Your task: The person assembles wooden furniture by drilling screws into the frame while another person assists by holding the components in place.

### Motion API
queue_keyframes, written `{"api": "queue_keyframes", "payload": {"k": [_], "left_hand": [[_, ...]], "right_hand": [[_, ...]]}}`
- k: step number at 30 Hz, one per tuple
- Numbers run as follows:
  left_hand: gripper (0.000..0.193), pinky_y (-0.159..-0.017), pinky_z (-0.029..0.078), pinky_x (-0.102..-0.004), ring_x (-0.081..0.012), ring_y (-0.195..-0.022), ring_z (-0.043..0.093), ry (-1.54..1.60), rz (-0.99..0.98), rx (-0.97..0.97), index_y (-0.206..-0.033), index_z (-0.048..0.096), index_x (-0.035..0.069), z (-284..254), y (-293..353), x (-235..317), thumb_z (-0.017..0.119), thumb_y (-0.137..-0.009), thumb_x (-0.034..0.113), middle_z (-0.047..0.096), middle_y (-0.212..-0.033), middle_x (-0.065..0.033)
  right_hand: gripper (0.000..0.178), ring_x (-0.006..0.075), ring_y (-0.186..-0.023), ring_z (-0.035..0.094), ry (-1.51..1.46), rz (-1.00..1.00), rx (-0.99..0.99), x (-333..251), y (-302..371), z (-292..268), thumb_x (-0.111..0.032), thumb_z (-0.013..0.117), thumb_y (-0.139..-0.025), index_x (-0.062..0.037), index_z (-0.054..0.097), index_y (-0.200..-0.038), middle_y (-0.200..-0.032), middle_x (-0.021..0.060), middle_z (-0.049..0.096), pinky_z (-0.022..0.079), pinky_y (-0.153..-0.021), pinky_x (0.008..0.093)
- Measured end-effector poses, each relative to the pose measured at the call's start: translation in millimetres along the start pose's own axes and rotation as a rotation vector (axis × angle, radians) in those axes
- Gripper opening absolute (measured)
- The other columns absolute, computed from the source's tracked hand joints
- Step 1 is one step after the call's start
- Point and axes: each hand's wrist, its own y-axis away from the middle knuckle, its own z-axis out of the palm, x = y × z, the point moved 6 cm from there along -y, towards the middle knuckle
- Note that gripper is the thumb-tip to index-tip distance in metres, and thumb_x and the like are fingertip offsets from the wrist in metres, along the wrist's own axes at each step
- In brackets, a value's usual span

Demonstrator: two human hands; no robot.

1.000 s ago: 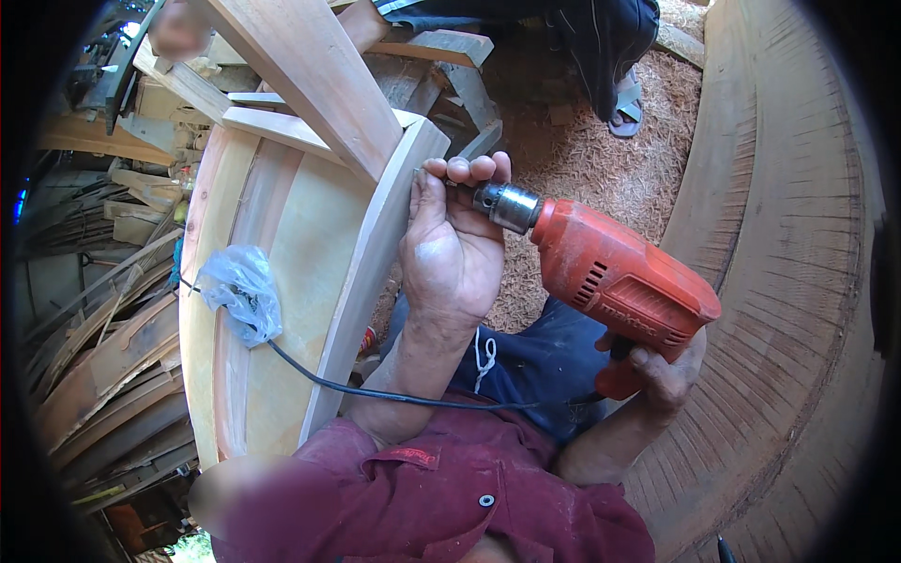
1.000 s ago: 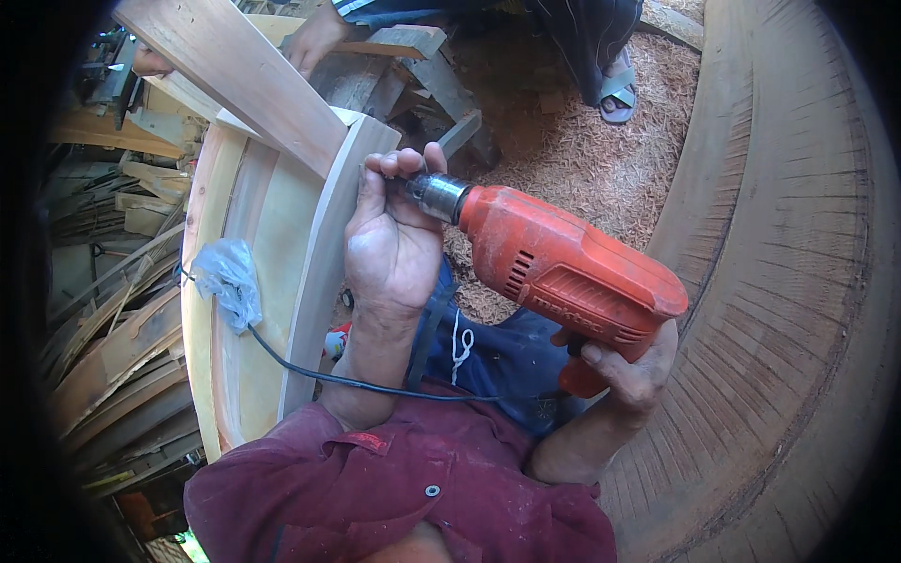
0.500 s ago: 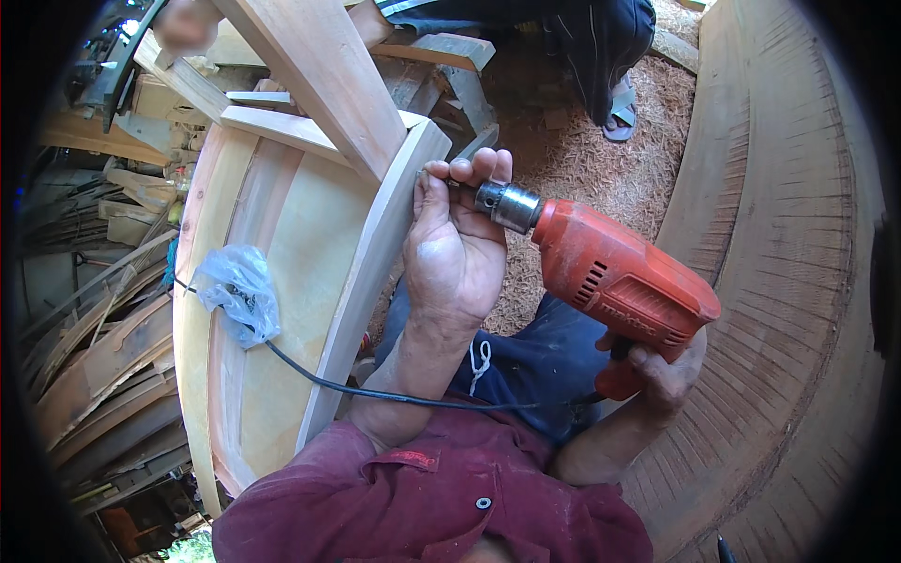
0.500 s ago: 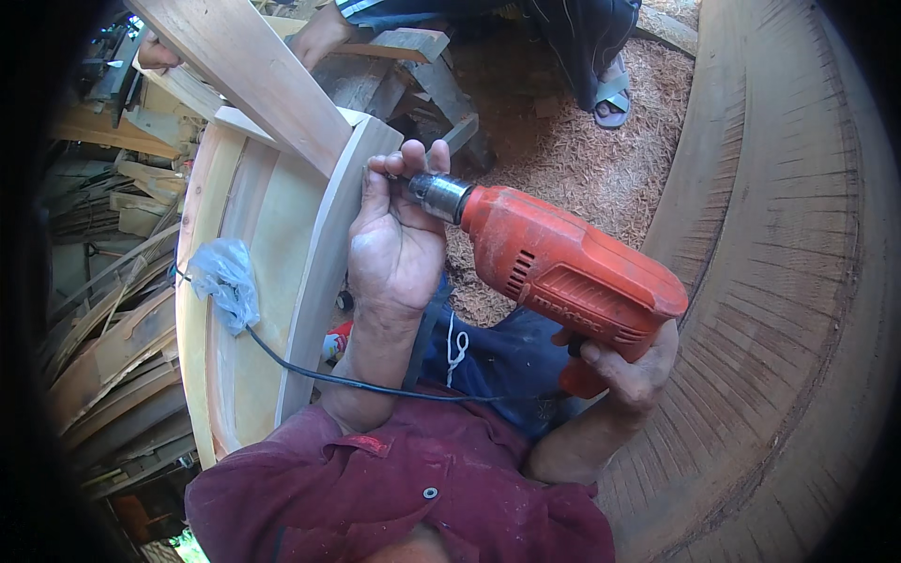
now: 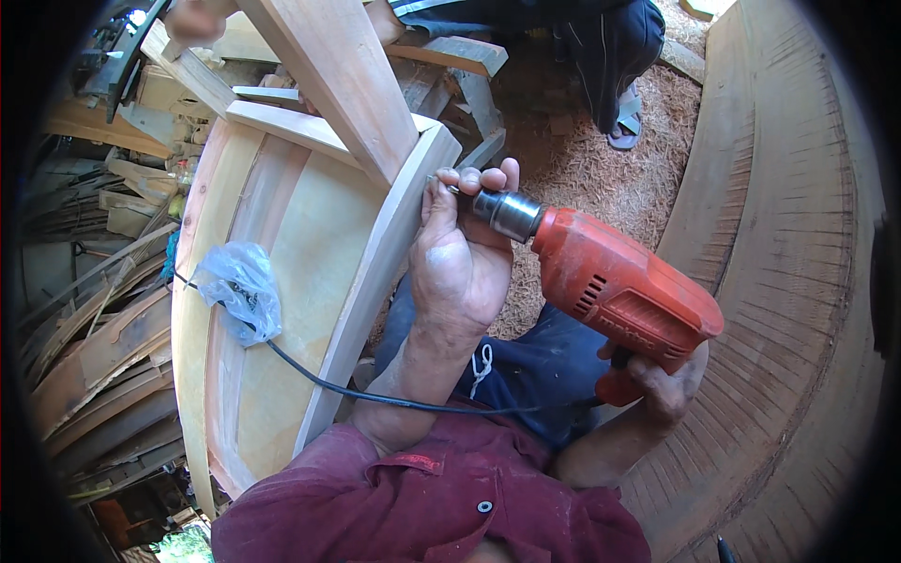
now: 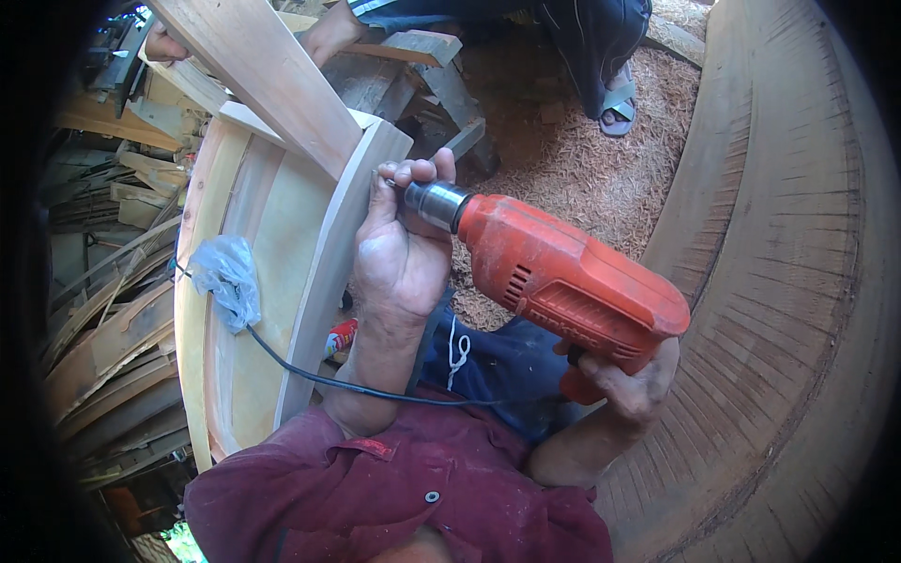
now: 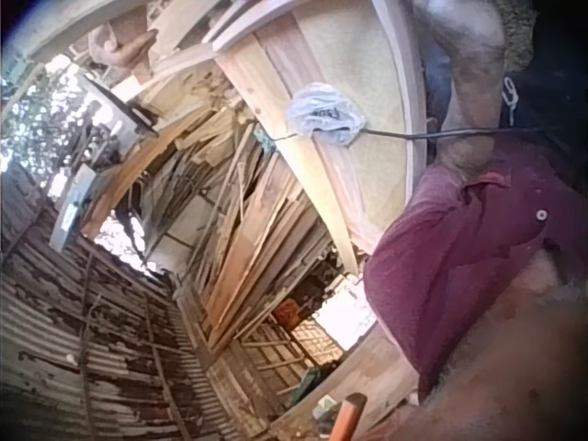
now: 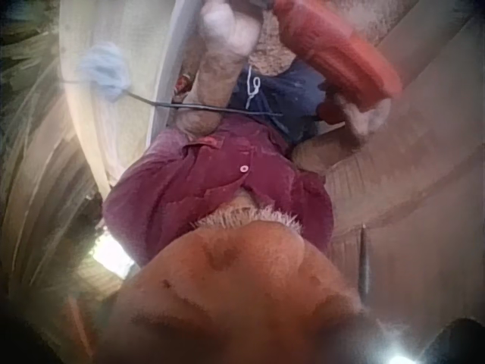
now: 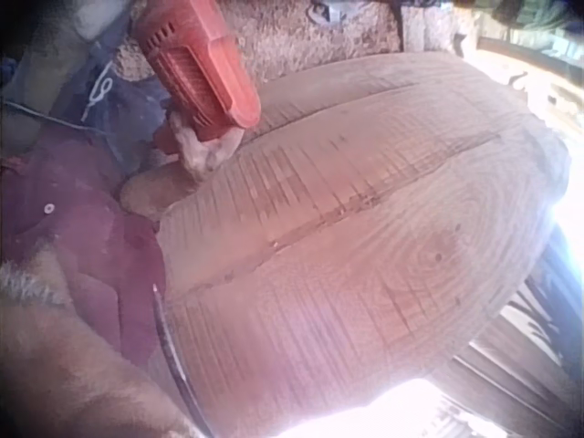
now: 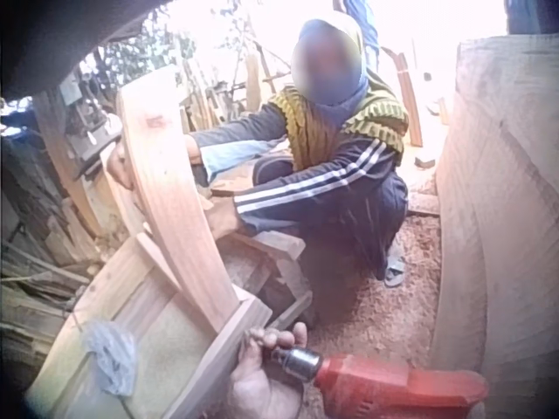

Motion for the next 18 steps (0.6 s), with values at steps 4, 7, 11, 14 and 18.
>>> {"api": "queue_keyframes", "payload": {"k": [4,7,11,14,18], "left_hand": [[0.024,-0.119,0.04,-0.0483,-0.0294,-0.123,0.059,0.026,-0.053,0.149,-0.103,0.058,0.005,-6,0,-3,0.046,-0.106,0.026,0.065,-0.105,-0.0099],[0.024,-0.118,0.042,-0.0489,-0.0308,-0.124,0.059,0.013,-0.008,0.108,-0.105,0.058,0.004,-7,-1,-1,0.047,-0.106,0.025,0.067,-0.11,-0.0119],[0.024,-0.116,0.044,-0.0499,-0.0281,-0.118,0.063,0.02,0.003,0.073,-0.105,0.058,0.005,-6,1,0,0.046,-0.106,0.026,0.066,-0.107,-0.0113],[0.024,-0.113,0.046,-0.0498,-0.0258,-0.115,0.064,-0.007,0.006,0.072,-0.105,0.058,0.005,-2,2,-3,0.046,-0.106,0.026,0.066,-0.107,-0.0106],[0.025,-0.11,0.049,-0.0485,-0.0249,-0.114,0.065,-0.045,0.034,0.087,-0.106,0.058,0.006,-3,1,-1,0.046,-0.106,0.027,0.065,-0.106,-0.0094]], "right_hand": [[0.071,0.0329,-0.08,0.073,0.007,-0.028,0.064,-1,5,-4,-0.007,0.073,-0.072,0.0143,0.045,-0.133,-0.104,0.0265,0.068,0.061,-0.069,0.0399],[0.071,0.0337,-0.079,0.073,0.009,-0.021,0.08,1,6,-3,-0.009,0.074,-0.071,0.0147,0.045,-0.133,-0.104,0.0271,0.068,0.061,-0.067,0.0401],[0.071,0.0338,-0.078,0.073,-0.009,-0.008,0.081,4,6,-2,-0.01,0.074,-0.071,0.0148,0.045,-0.132,-0.104,0.0275,0.068,0.061,-0.066,0.0394],[0.072,0.0335,-0.078,0.073,0.023,0.016,0.067,7,8,-10,-0.01,0.075,-0.072,0.0144,0.045,-0.132,-0.104,0.027,0.068,0.06,-0.066,0.0382],[0.074,0.0329,-0.079,0.073,-0.017,0.003,0.096,8,7,-7,-0.011,0.076,-0.072,0.0136,0.044,-0.133,-0.105,0.0266,0.068,0.06,-0.066,0.0371]]}}
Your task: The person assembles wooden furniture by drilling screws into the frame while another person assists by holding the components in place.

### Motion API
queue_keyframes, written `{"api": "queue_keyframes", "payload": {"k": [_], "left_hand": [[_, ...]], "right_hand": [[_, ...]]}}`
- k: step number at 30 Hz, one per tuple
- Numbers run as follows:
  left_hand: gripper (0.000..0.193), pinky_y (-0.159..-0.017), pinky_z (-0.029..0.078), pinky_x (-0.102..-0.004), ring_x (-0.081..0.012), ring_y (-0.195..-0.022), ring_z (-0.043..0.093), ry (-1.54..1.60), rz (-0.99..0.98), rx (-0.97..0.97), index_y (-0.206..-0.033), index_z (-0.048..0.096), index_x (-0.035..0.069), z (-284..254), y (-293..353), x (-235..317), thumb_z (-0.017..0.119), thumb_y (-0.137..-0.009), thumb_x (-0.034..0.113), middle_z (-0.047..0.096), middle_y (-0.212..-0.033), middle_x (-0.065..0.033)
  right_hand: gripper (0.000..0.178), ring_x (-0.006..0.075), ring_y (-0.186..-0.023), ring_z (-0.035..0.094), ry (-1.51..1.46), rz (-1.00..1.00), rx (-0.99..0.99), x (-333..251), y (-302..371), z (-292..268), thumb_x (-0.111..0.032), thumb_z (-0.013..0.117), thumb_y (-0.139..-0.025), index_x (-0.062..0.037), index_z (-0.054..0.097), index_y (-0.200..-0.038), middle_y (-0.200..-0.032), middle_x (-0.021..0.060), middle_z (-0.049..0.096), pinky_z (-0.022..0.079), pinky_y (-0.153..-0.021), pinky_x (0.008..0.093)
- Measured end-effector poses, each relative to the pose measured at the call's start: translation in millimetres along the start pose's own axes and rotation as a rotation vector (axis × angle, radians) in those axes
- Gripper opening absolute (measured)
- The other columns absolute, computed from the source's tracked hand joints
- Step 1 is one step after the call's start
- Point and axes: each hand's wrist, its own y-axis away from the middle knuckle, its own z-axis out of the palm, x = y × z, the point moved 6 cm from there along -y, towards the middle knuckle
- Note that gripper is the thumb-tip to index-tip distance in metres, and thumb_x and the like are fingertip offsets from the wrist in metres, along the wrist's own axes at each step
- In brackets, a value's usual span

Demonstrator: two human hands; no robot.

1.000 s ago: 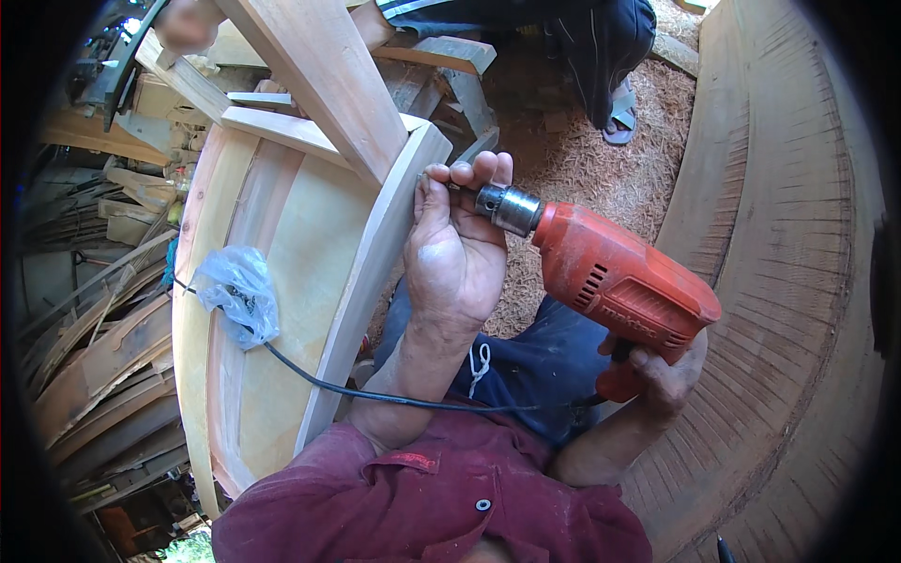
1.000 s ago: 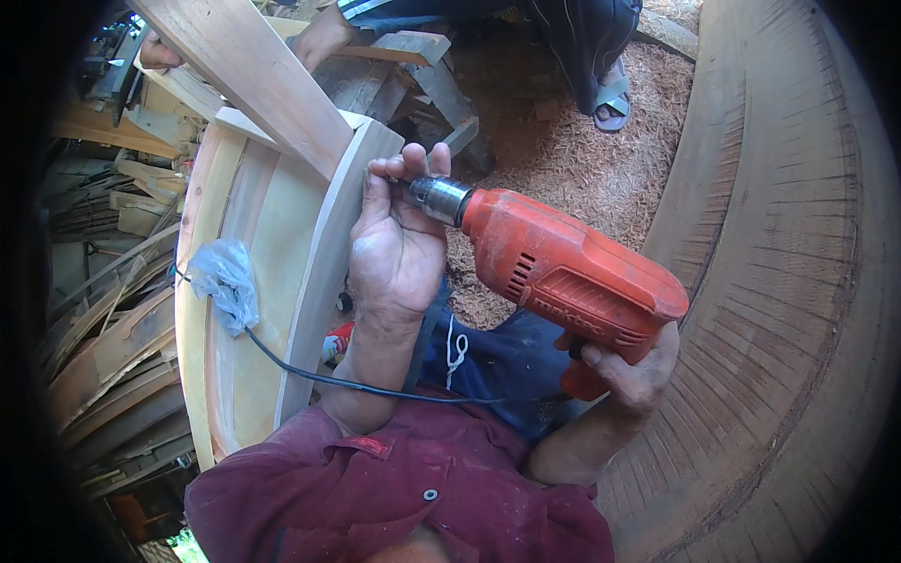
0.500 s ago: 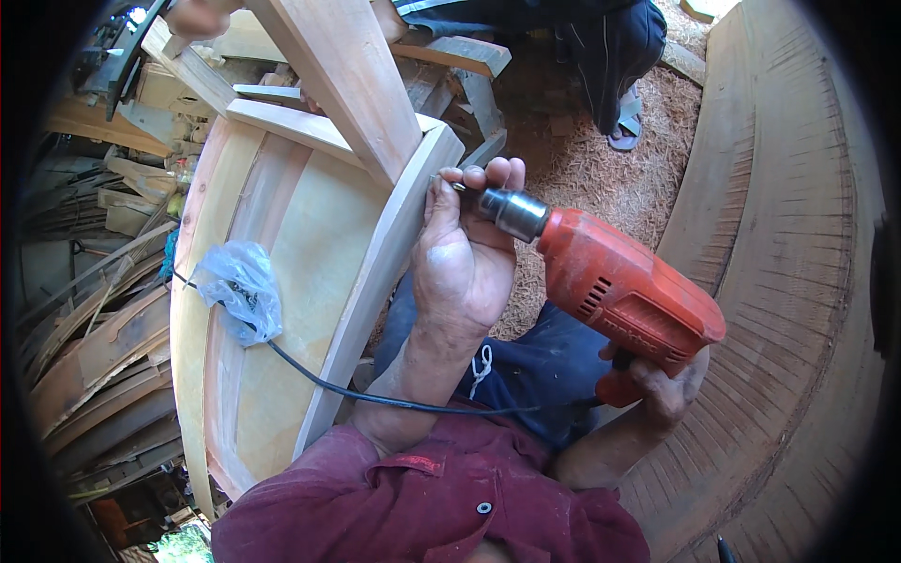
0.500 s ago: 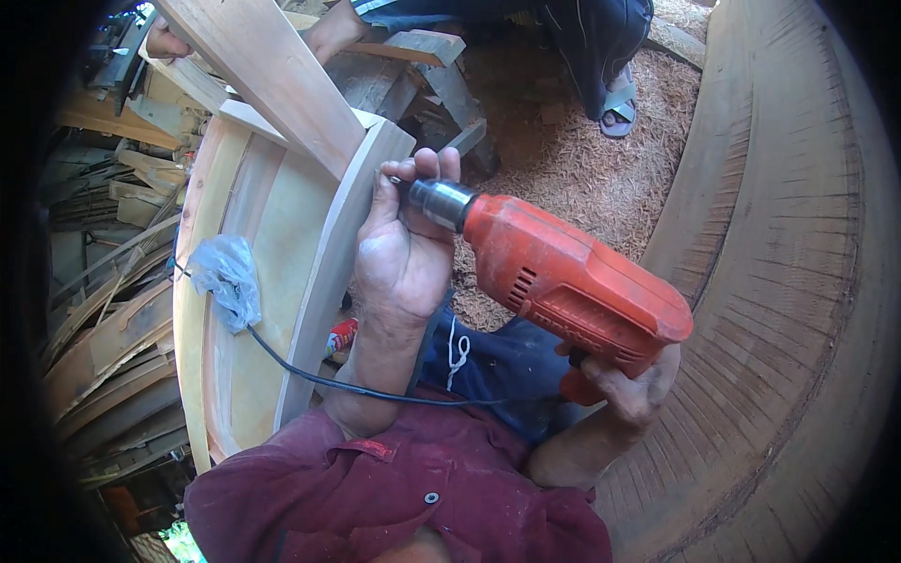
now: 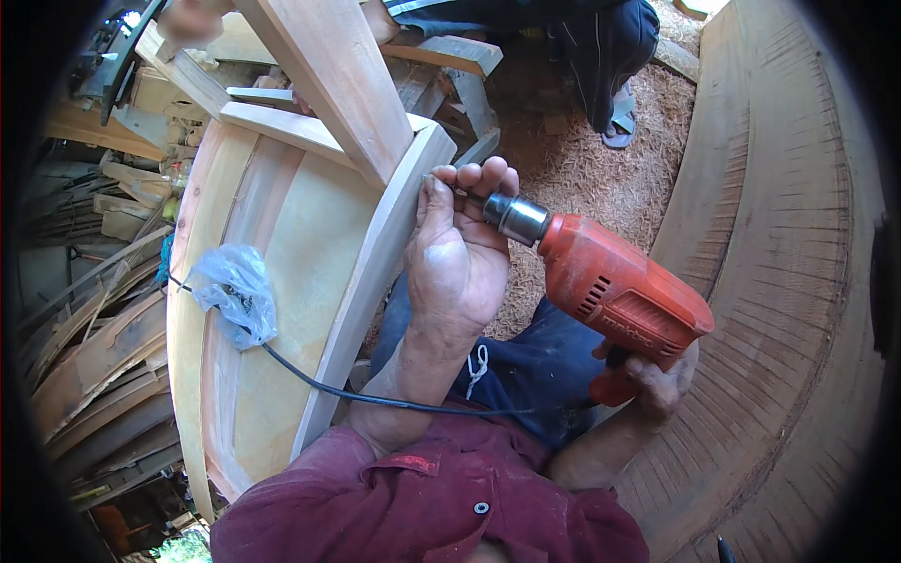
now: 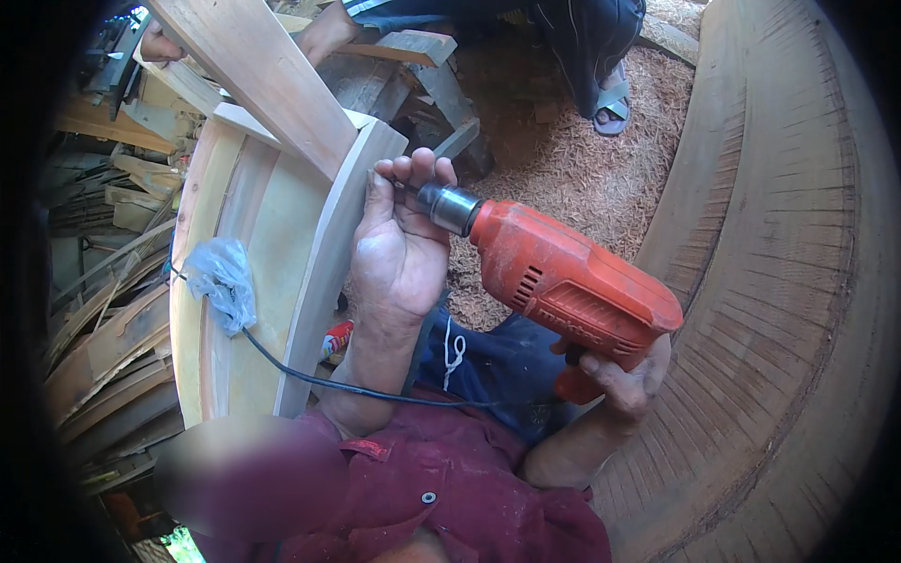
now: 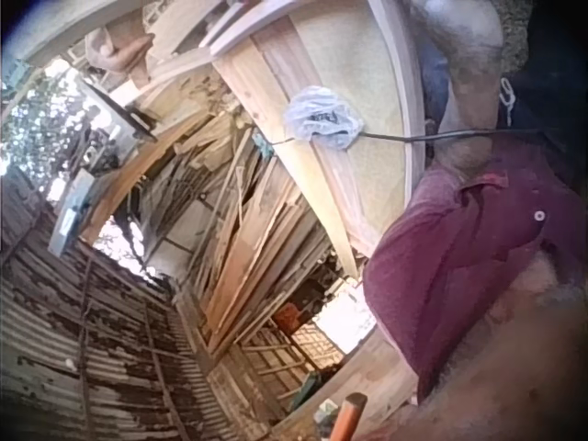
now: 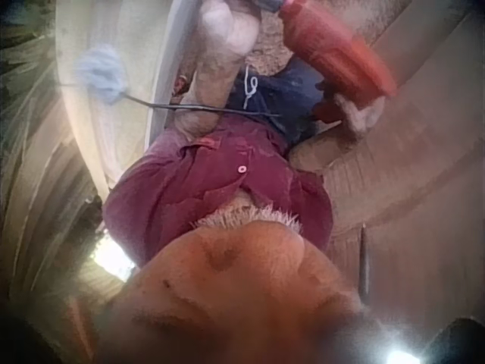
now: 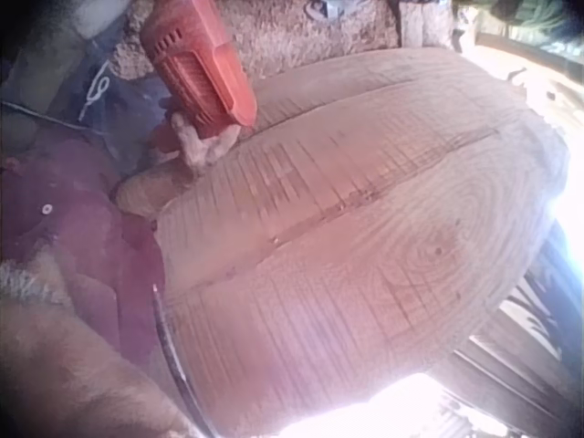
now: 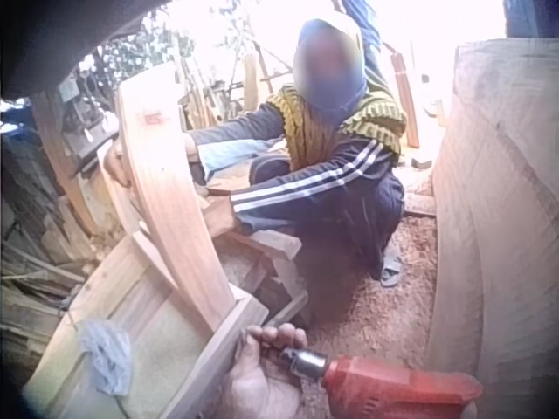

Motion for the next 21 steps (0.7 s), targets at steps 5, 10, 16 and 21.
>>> {"api": "queue_keyframes", "payload": {"k": [5,10,16,21], "left_hand": [[0.025,-0.111,0.048,-0.0478,-0.0255,-0.113,0.065,-0.027,0.001,-0.013,-0.107,0.058,0.006,-3.1,0.7,1.5,0.045,-0.106,0.027,0.066,-0.106,-0.0098],[0.024,-0.112,0.048,-0.0473,-0.0263,-0.113,0.064,-0.063,0.001,0.015,-0.106,0.058,0.005,-4.3,-1.3,-0.5,0.045,-0.107,0.026,0.066,-0.107,-0.0106],[0.024,-0.114,0.046,-0.0473,-0.0281,-0.113,0.064,0.042,-0.023,-0.047,-0.105,0.058,0.004,-2.1,-1.2,0.2,0.045,-0.107,0.025,0.066,-0.108,-0.0123],[0.023,-0.115,0.045,-0.0478,-0.0305,-0.116,0.062,0.013,-0.02,0.012,-0.104,0.058,0.004,-1.5,-0.4,0.5,0.046,-0.106,0.024,0.065,-0.107,-0.0135]], "right_hand": [[0.074,0.0322,-0.081,0.073,0.005,0.045,-0.024,4.9,-2.3,-2.1,-0.01,0.076,-0.072,0.0126,0.044,-0.135,-0.105,0.0263,0.068,0.058,-0.066,0.0365],[0.073,0.03,-0.078,0.072,-0.007,0.01,-0.049,4.0,-4.0,-1.4,-0.009,0.075,-0.071,0.0126,0.045,-0.134,-0.104,0.0247,0.068,0.058,-0.066,0.0366],[0.07,0.0285,-0.076,0.071,-0.018,-0.034,-0.044,0.6,-2.4,1.7,-0.006,0.073,-0.07,0.0128,0.046,-0.132,-0.103,0.0243,0.068,0.059,-0.067,0.0375],[0.07,0.0297,-0.078,0.072,0.013,-0.02,-0.029,-0.1,-1.3,0.5,-0.006,0.072,-0.07,0.0134,0.046,-0.132,-0.104,0.0253,0.068,0.059,-0.066,0.0377]]}}
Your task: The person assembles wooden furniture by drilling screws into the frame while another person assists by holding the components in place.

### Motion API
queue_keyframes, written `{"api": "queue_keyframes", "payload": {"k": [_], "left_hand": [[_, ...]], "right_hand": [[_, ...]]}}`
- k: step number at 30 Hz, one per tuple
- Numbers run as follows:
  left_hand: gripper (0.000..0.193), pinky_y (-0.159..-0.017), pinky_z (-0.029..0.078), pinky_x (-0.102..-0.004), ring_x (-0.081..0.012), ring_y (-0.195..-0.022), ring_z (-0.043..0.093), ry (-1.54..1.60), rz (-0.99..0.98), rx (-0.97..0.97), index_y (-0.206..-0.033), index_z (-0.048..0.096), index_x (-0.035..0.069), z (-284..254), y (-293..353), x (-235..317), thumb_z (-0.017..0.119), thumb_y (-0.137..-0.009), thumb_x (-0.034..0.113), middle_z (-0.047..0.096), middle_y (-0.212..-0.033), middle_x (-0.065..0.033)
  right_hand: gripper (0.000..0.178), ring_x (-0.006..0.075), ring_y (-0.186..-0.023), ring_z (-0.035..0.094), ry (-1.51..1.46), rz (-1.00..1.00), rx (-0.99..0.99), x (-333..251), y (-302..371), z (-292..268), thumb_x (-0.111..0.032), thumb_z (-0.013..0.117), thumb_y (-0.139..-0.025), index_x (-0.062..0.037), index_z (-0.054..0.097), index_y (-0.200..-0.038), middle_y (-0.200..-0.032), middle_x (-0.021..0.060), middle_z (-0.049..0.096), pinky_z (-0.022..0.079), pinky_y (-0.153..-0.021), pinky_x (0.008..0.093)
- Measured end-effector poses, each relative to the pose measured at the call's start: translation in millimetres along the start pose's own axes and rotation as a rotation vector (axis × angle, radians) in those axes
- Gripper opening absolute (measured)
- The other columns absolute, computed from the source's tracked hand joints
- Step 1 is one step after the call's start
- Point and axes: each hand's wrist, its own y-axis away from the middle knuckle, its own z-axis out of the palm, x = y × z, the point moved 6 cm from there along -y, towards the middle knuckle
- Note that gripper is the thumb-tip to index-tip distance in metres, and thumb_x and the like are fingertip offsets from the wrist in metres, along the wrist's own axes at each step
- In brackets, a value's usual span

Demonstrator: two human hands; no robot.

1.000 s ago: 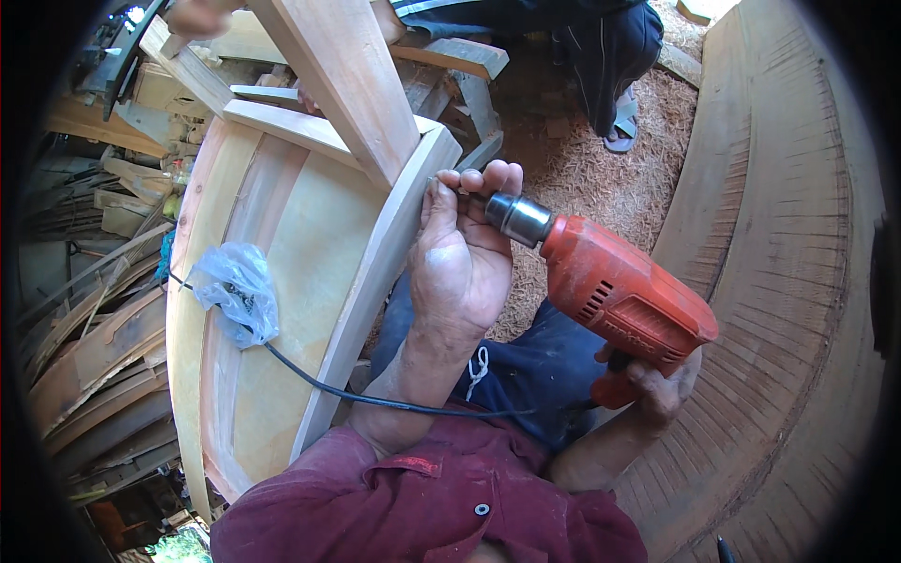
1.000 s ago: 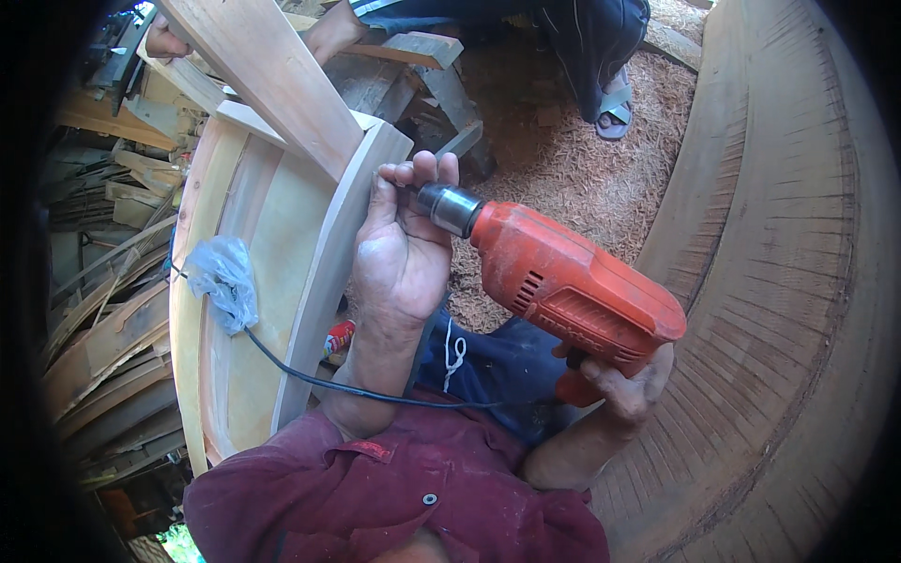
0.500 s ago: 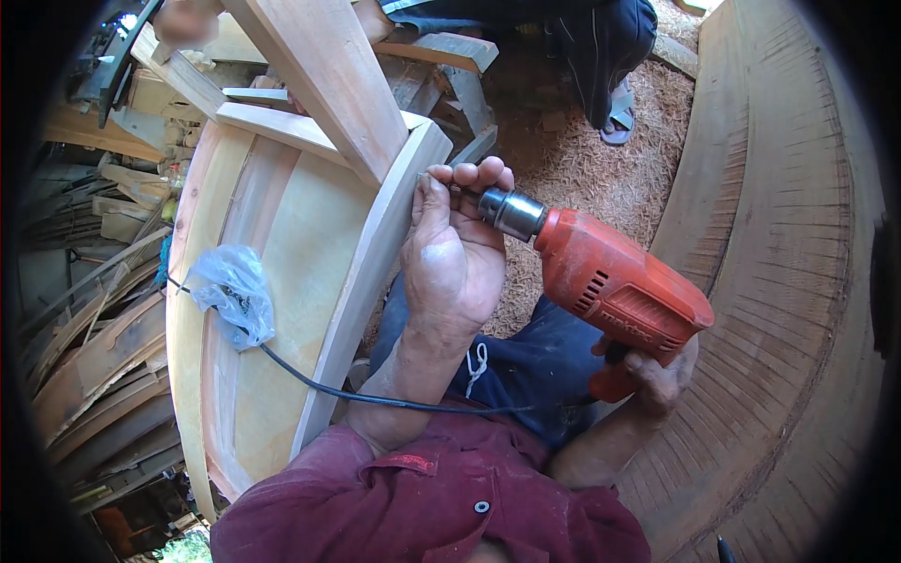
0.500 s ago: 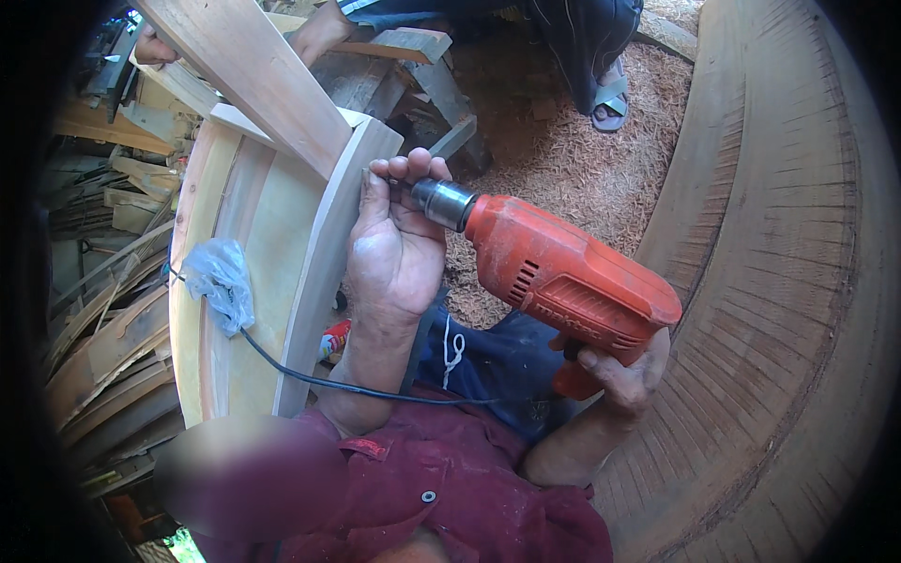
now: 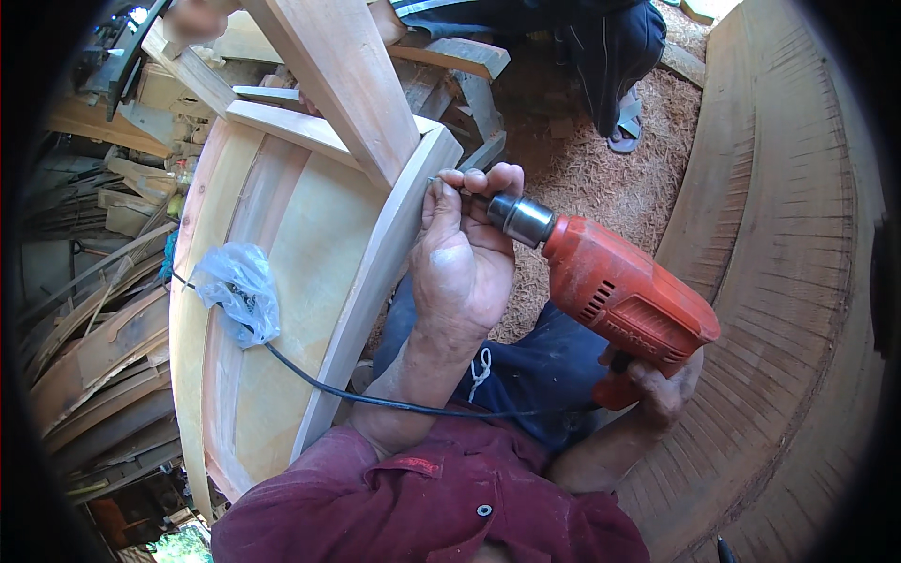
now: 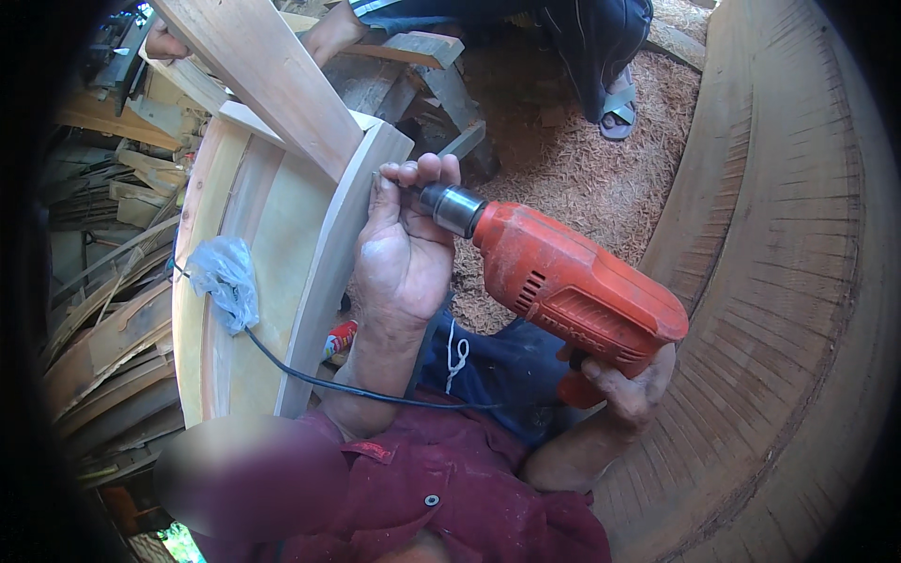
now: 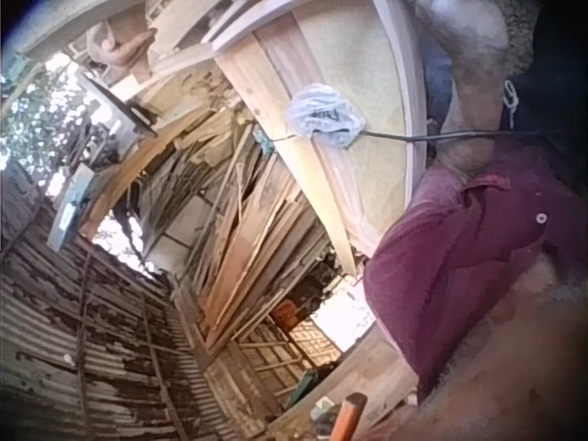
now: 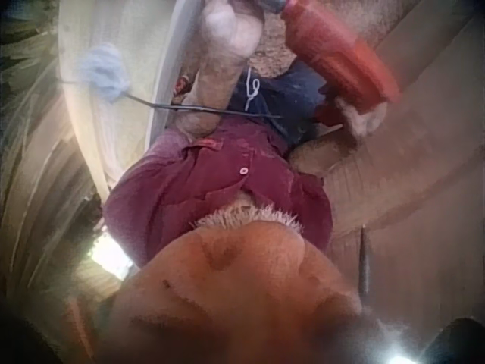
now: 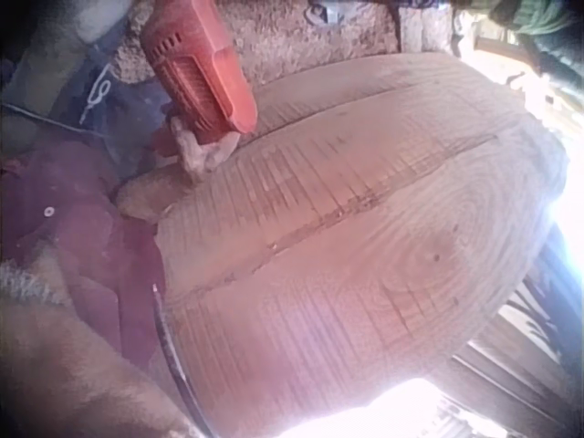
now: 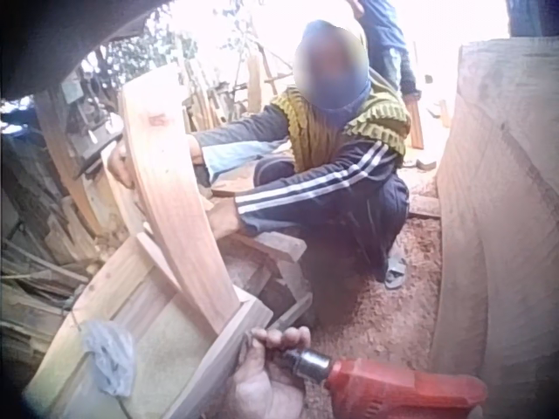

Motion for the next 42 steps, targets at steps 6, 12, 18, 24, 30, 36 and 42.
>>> {"api": "queue_keyframes", "payload": {"k": [6,12,18,24,30,36,42], "left_hand": [[0.022,-0.117,0.043,-0.0477,-0.0278,-0.115,0.063,-0.008,0.012,-0.058,-0.102,0.057,0.004,3,-1,-2,0.047,-0.106,0.023,0.065,-0.104,-0.0107],[0.023,-0.118,0.041,-0.0485,-0.0268,-0.113,0.064,-0.013,0.029,-0.064,-0.103,0.057,0.004,5,-1,-4,0.045,-0.107,0.024,0.064,-0.1,-0.0092],[0.021,-0.116,0.042,-0.0497,-0.0241,-0.107,0.065,-0.04,0.071,0.002,-0.106,0.058,0.005,2,-2,3,0.048,-0.106,0.023,0.062,-0.091,-0.0062],[0.019,-0.115,0.044,-0.0501,-0.0236,-0.102,0.067,-0.004,0.079,-0.06,-0.102,0.06,0.007,10,0,-2,0.05,-0.105,0.023,0.062,-0.091,-0.0052],[0.021,-0.114,0.045,-0.05,-0.0289,-0.11,0.066,0.025,0.055,-0.032,-0.104,0.059,0.006,2,2,-4,0.046,-0.107,0.022,0.064,-0.095,-0.007],[0.021,-0.114,0.046,-0.0493,-0.029,-0.113,0.065,-0.01,0.042,-0.023,-0.104,0.058,0.006,-5,1,-5,0.044,-0.107,0.021,0.063,-0.097,-0.0077],[0.019,-0.116,0.043,-0.0509,-0.0272,-0.114,0.064,-0.063,0.064,-0.046,-0.105,0.057,0.006,-3,2,-5,0.044,-0.107,0.021,0.061,-0.098,-0.0077]], "right_hand": [[0.069,0.0367,-0.087,0.072,0.013,-0.045,-0.011,-7,-1,4,-0.004,0.068,-0.071,0.0147,0.044,-0.133,-0.11,0.0279,0.066,0.062,-0.07,0.0434],[0.07,0.0372,-0.086,0.072,0.001,-0.014,0.0,-2,0,-1,-0.004,0.068,-0.071,0.0146,0.043,-0.134,-0.111,0.0282,0.065,0.062,-0.07,0.0443],[0.074,0.036,-0.079,0.072,0.025,0.03,-0.034,0,-6,3,-0.009,0.069,-0.069,0.014,0.042,-0.135,-0.108,0.0282,0.066,0.061,-0.066,0.0407],[0.079,0.0343,-0.074,0.072,0.107,-0.001,0.045,-2,2,-1,-0.02,0.074,-0.071,0.0123,0.042,-0.136,-0.102,0.0277,0.068,0.059,-0.059,0.0381],[0.079,0.0308,-0.068,0.071,0.143,-0.007,0.073,1,1,1,-0.023,0.077,-0.072,0.012,0.042,-0.134,-0.091,0.0258,0.069,0.057,-0.054,0.0347],[0.075,0.0307,-0.068,0.071,0.113,0.01,0.082,6,4,-2,-0.021,0.076,-0.073,0.0132,0.044,-0.132,-0.092,0.0263,0.069,0.057,-0.055,0.0348],[0.075,0.0332,-0.071,0.072,0.084,0.013,0.086,3,2,-2,-0.018,0.078,-0.072,0.0144,0.045,-0.132,-0.1,0.027,0.068,0.059,-0.057,0.0368]]}}
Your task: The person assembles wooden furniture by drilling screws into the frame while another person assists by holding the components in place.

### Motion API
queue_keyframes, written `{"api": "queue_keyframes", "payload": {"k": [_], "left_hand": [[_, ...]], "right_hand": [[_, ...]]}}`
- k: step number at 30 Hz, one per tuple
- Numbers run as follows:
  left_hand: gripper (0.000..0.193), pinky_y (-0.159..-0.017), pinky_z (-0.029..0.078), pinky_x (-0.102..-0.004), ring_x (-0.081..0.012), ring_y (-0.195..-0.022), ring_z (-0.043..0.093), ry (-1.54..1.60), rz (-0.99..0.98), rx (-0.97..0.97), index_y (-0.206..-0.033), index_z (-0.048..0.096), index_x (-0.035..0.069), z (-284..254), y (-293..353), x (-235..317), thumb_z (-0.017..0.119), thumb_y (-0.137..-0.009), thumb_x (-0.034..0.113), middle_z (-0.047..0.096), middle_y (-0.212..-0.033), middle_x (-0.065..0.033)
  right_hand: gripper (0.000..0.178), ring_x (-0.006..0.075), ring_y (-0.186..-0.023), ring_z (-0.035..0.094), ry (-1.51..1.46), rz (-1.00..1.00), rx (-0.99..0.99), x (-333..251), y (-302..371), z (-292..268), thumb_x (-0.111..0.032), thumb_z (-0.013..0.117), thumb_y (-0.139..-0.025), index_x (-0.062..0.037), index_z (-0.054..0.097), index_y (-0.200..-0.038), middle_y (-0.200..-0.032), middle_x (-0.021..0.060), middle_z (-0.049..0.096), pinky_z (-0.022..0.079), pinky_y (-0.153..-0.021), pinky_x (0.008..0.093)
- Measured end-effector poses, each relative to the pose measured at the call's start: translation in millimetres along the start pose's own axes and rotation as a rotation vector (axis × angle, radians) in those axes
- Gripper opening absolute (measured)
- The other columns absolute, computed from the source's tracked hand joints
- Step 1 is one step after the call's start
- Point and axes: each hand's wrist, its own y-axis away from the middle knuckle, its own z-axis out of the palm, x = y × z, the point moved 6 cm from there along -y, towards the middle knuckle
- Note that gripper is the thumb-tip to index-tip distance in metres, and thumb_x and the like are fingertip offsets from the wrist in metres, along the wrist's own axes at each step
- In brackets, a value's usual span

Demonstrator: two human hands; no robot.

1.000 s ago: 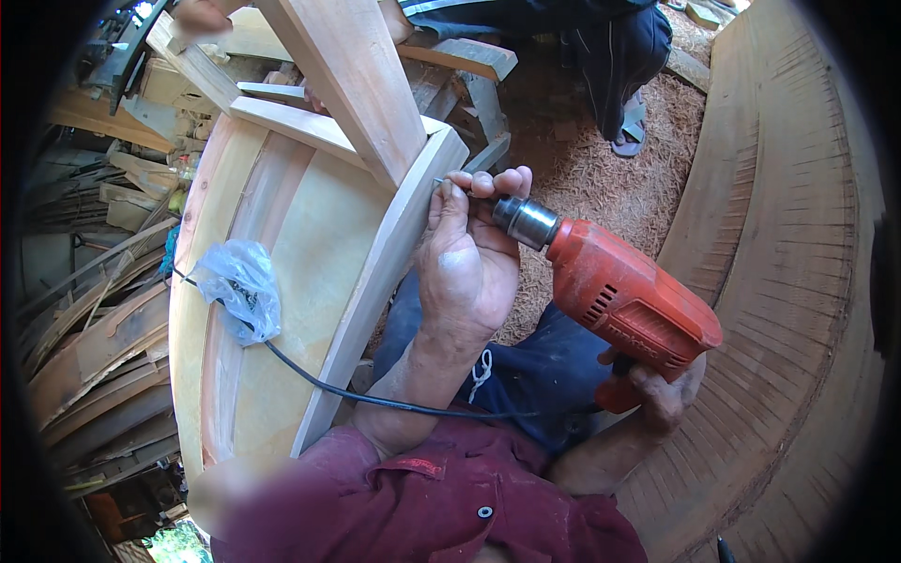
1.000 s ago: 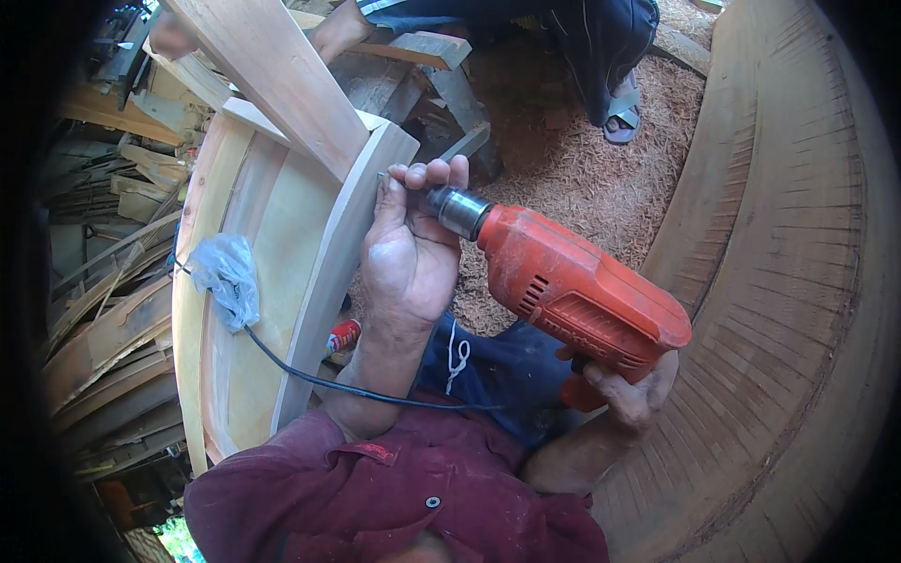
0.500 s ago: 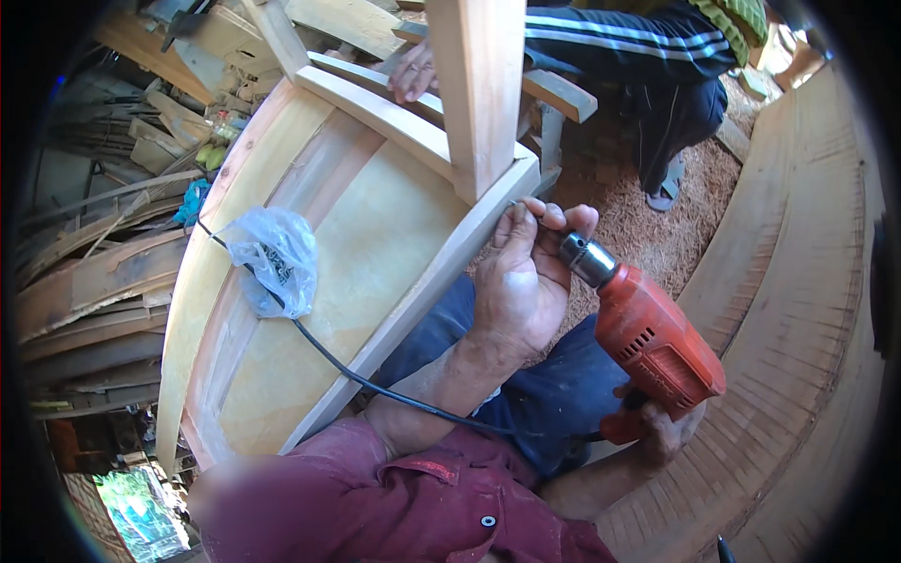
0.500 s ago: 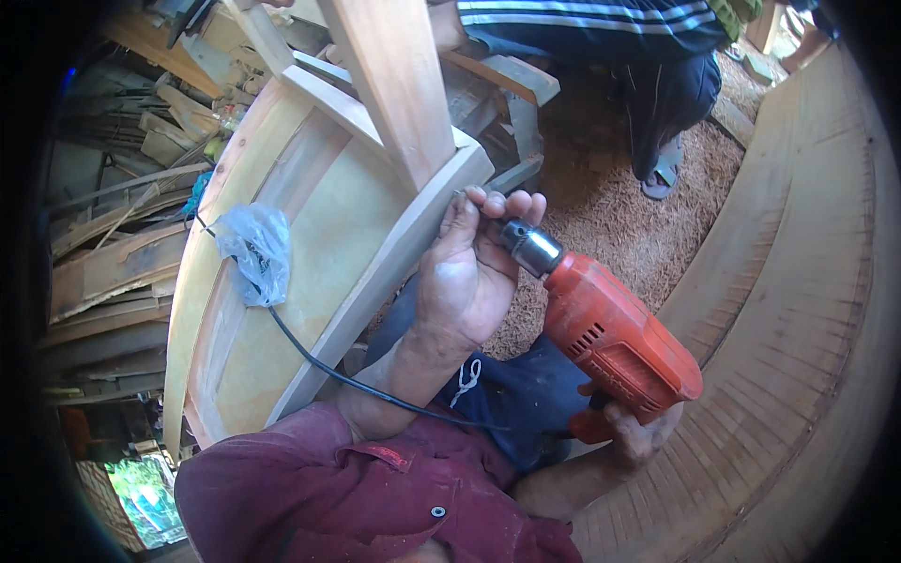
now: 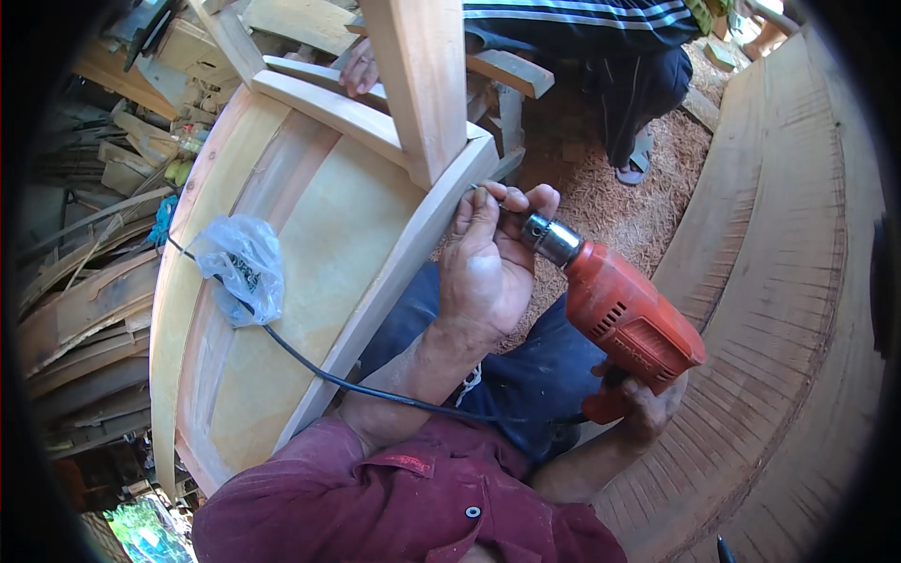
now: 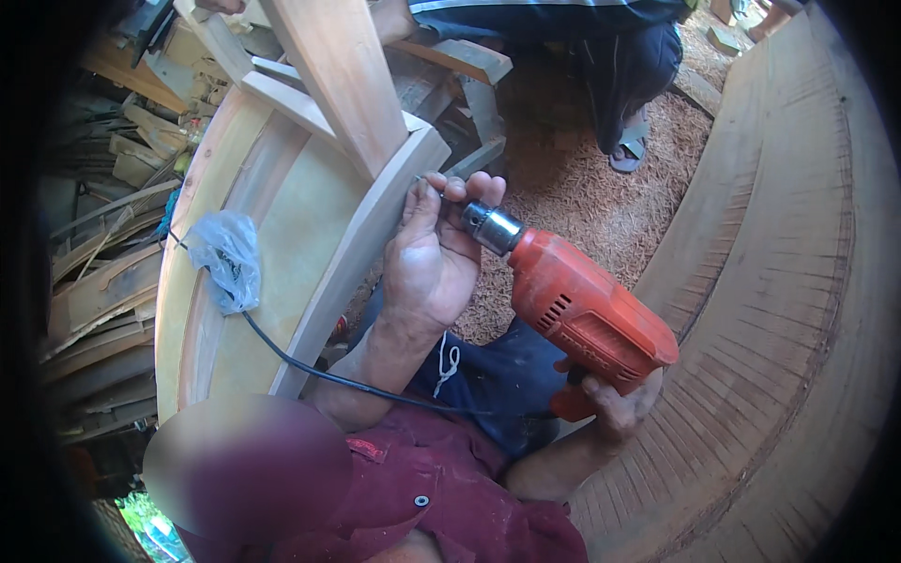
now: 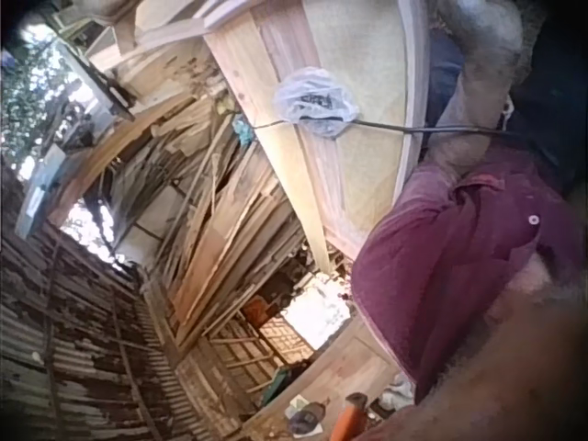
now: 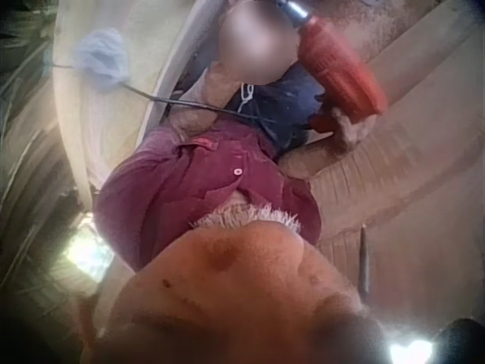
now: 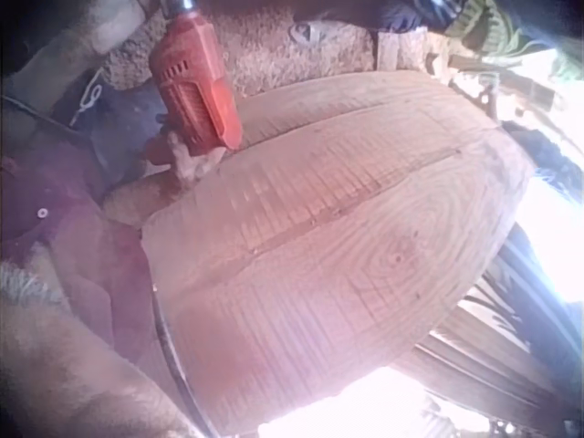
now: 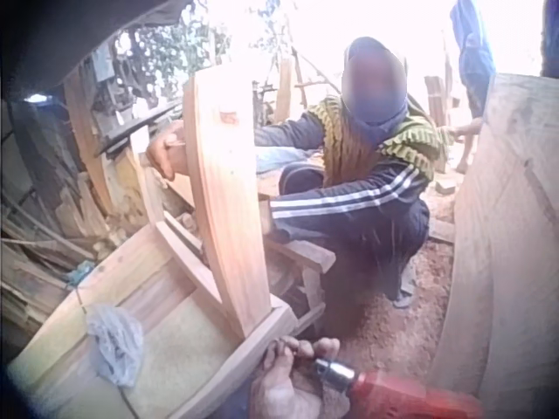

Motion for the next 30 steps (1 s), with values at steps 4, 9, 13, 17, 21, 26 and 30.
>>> {"api": "queue_keyframes", "payload": {"k": [4,9,13,17,21,26,30], "left_hand": [[0.02,-0.118,0.041,-0.0511,-0.0271,-0.115,0.063,-0.014,-0.01,0.002,-0.105,0.057,0.007,-1.6,-1.3,2.9,0.044,-0.107,0.021,0.061,-0.098,-0.0076],[0.02,-0.118,0.04,-0.0511,-0.0273,-0.118,0.062,-0.005,-0.025,-0.006,-0.107,0.058,0.007,-1.9,-0.1,2.7,0.045,-0.107,0.022,0.062,-0.099,-0.0075],[0.02,-0.119,0.04,-0.0508,-0.0273,-0.119,0.061,-0.007,-0.026,-0.026,-0.107,0.058,0.007,-2.1,-0.6,1.5,0.045,-0.106,0.022,0.062,-0.1,-0.0072],[0.02,-0.119,0.04,-0.0505,-0.0273,-0.119,0.061,0.0,-0.032,0.01,-0.107,0.058,0.007,-0.8,0.4,0.0,0.046,-0.106,0.022,0.062,-0.1,-0.0071],[0.021,-0.119,0.04,-0.0503,-0.0265,-0.116,0.062,0.01,-0.025,-0.018,-0.107,0.057,0.007,0.9,0.1,3.5,0.045,-0.107,0.023,0.06,-0.099,-0.007],[0.02,-0.119,0.039,-0.0492,-0.024,-0.11,0.064,0.035,-0.025,-0.041,-0.105,0.055,0.007,2.1,-0.3,2.3,0.044,-0.107,0.023,0.059,-0.097,-0.0069],[0.019,-0.12,0.038,-0.0485,-0.0224,-0.106,0.064,0.009,-0.015,-0.04,-0.104,0.054,0.007,3.6,-0.9,2.2,0.044,-0.107,0.022,0.058,-0.096,-0.0066]], "right_hand": [[0.075,0.0345,-0.073,0.073,-0.055,0.018,-0.045,0.0,-2.8,1.5,-0.017,0.079,-0.072,0.0145,0.046,-0.132,-0.103,0.0274,0.068,0.061,-0.061,0.0387],[0.074,0.0304,-0.062,0.069,0.003,-0.005,-0.001,2.1,-2.6,1.2,-0.021,0.076,-0.072,0.0132,0.045,-0.13,-0.087,0.024,0.069,0.058,-0.056,0.0386],[0.076,0.0341,-0.073,0.073,-0.038,0.016,-0.048,3.0,-2.3,-0.2,-0.016,0.079,-0.071,0.0144,0.045,-0.131,-0.102,0.027,0.068,0.06,-0.06,0.0378],[0.075,0.0332,-0.072,0.072,-0.034,0.005,-0.059,-1.6,-4.2,1.5,-0.016,0.079,-0.072,0.014,0.046,-0.131,-0.099,0.0261,0.069,0.06,-0.06,0.0377],[0.072,0.0314,-0.07,0.072,-0.002,0.006,-0.041,-1.9,-2.3,5.1,-0.016,0.077,-0.072,0.0139,0.047,-0.13,-0.097,0.0256,0.069,0.059,-0.06,0.0363],[0.071,0.0261,-0.067,0.069,-0.027,-0.013,-0.061,-0.7,-3.5,2.0,-0.014,0.074,-0.073,0.0135,0.046,-0.132,-0.089,0.0242,0.069,0.056,-0.058,0.0331],[0.072,0.0256,-0.067,0.07,-0.014,-0.025,-0.078,-0.5,-3.4,2.4,-0.014,0.075,-0.072,0.0129,0.046,-0.133,-0.086,0.0231,0.069,0.056,-0.059,0.0335]]}}
